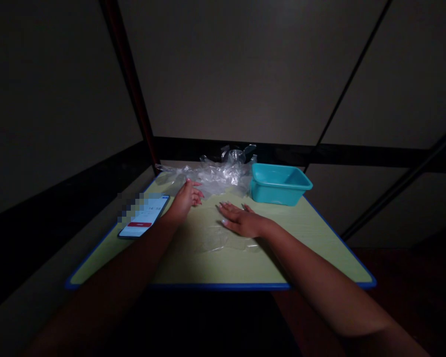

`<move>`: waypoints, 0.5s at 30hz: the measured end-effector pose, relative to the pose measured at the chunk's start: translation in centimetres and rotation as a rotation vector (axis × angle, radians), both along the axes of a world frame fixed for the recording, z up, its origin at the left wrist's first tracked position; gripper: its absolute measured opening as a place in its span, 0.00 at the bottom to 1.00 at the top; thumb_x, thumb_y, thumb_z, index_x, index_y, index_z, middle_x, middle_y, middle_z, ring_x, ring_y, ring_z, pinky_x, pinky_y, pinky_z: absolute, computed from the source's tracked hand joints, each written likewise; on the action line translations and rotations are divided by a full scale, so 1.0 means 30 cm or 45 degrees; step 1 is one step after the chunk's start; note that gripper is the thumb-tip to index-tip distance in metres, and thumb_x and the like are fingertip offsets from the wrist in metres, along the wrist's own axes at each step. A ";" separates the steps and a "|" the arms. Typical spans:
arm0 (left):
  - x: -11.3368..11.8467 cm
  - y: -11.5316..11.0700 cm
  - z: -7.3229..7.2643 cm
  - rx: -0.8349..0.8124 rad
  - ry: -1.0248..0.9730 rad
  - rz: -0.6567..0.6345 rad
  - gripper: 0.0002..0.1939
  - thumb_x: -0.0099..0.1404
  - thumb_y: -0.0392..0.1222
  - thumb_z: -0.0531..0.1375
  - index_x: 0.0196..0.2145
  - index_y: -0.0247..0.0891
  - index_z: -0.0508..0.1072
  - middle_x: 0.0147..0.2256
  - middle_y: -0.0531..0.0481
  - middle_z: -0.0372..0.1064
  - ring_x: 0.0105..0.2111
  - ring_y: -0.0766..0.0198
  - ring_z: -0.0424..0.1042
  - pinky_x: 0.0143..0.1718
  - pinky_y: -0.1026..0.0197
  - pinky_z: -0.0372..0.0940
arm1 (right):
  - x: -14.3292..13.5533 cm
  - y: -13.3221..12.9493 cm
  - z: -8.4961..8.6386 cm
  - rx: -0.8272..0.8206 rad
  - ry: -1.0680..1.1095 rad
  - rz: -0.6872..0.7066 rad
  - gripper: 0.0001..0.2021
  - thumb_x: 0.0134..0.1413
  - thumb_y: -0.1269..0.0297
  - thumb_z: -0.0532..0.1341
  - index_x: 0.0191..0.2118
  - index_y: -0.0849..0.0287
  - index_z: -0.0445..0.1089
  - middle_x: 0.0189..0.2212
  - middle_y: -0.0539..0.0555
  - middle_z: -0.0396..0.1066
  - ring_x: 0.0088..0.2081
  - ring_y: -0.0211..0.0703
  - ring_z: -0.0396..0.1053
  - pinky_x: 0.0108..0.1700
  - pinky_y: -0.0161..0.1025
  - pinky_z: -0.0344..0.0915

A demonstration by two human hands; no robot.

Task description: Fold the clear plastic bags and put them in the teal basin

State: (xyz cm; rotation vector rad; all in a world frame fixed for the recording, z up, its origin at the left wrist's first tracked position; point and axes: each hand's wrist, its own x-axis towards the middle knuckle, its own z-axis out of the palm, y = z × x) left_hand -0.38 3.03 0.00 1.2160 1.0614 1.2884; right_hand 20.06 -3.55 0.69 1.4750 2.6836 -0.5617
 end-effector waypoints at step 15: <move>-0.010 0.017 -0.017 -0.005 0.009 0.064 0.25 0.66 0.61 0.41 0.34 0.37 0.64 0.17 0.56 0.60 0.10 0.72 0.52 0.12 0.69 0.45 | 0.007 0.003 -0.001 -0.021 -0.094 -0.012 0.37 0.58 0.43 0.46 0.67 0.54 0.32 0.66 0.57 0.28 0.66 0.51 0.30 0.60 0.66 0.30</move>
